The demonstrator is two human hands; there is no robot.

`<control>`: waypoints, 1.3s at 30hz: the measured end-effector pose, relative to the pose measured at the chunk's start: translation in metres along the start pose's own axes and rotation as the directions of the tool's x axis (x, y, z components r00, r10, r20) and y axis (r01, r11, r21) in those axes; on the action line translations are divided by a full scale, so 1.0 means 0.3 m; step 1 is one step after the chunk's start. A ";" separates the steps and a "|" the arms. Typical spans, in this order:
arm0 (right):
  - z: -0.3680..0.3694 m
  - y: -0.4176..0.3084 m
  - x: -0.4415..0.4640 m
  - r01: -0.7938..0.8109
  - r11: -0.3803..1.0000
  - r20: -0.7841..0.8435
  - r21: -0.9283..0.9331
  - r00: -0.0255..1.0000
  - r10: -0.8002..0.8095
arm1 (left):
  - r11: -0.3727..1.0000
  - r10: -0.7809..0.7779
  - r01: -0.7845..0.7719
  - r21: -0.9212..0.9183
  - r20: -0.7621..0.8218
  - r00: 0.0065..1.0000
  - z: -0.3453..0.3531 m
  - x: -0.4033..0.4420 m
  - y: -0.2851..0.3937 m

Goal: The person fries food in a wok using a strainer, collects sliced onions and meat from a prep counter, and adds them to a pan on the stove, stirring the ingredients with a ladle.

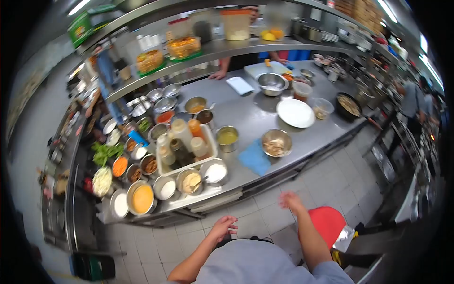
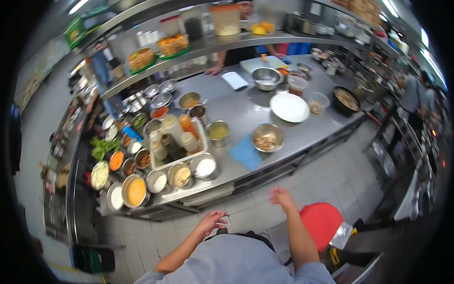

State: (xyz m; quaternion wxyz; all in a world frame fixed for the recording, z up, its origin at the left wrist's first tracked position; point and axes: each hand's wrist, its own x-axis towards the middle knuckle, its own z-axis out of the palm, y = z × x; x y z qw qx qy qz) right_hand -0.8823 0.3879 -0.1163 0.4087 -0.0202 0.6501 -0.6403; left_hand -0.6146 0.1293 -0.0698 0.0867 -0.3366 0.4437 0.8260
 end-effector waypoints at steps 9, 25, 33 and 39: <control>-0.176 0.849 -0.897 -0.331 0.899 -0.690 0.288 0.579 0.434 | 0.319 0.457 -0.636 0.703 0.474 0.753 0.332 0.455 0.319; 1.082 1.293 -1.382 0.113 0.705 -0.708 0.700 0.237 0.665 | -0.151 0.313 -0.932 0.330 0.910 0.272 0.384 0.383 0.131; 1.663 1.400 -1.712 0.801 0.490 -0.538 0.344 -0.259 0.802 | -0.004 -0.941 -0.928 0.372 0.314 0.129 -0.073 0.208 -0.437; 1.816 1.246 -2.042 0.855 0.307 -0.591 -0.418 -0.513 0.623 | -0.329 -0.903 -0.767 0.551 0.055 0.427 -0.234 0.444 -0.427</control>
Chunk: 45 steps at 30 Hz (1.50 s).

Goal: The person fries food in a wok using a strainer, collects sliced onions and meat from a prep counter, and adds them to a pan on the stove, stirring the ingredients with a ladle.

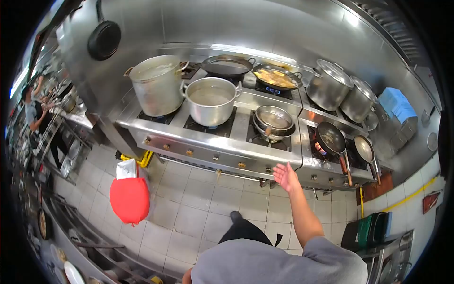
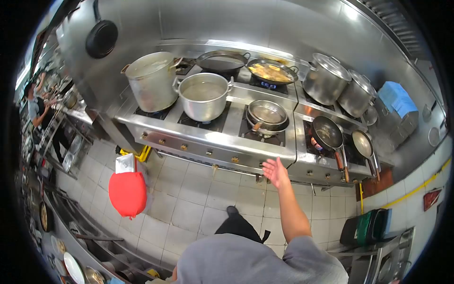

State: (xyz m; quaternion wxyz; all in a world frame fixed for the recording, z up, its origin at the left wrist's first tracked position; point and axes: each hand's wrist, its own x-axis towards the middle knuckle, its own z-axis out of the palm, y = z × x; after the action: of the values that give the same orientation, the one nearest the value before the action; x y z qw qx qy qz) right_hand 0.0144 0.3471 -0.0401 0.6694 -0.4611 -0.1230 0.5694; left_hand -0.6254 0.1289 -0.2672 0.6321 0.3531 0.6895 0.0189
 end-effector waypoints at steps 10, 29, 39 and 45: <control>0.408 -0.150 0.453 -0.093 0.971 0.161 0.221 0.985 0.058 | 0.960 -0.086 0.028 -0.279 -0.196 0.977 0.103 0.162 0.599; -0.042 -1.017 0.753 0.460 0.310 0.113 -0.832 0.687 -0.718 | 1.000 0.012 -0.013 -0.015 -0.033 0.999 0.378 0.370 0.672; 0.094 -1.219 1.007 0.009 -0.156 0.102 -0.988 0.795 -0.598 | 0.960 0.079 -0.116 -0.255 -0.152 0.985 0.246 0.405 0.990; 0.149 -1.181 1.149 -0.075 -0.198 0.049 -0.977 0.830 -0.556 | 0.923 0.144 -0.208 -0.323 -0.211 0.967 0.218 0.488 1.219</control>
State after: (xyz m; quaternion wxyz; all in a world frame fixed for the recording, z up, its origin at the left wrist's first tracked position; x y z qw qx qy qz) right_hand 0.3242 0.6962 0.1282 0.1956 -0.8710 -0.4504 0.0158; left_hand -0.3912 0.4503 -0.2331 0.6134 0.2953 0.6962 0.2277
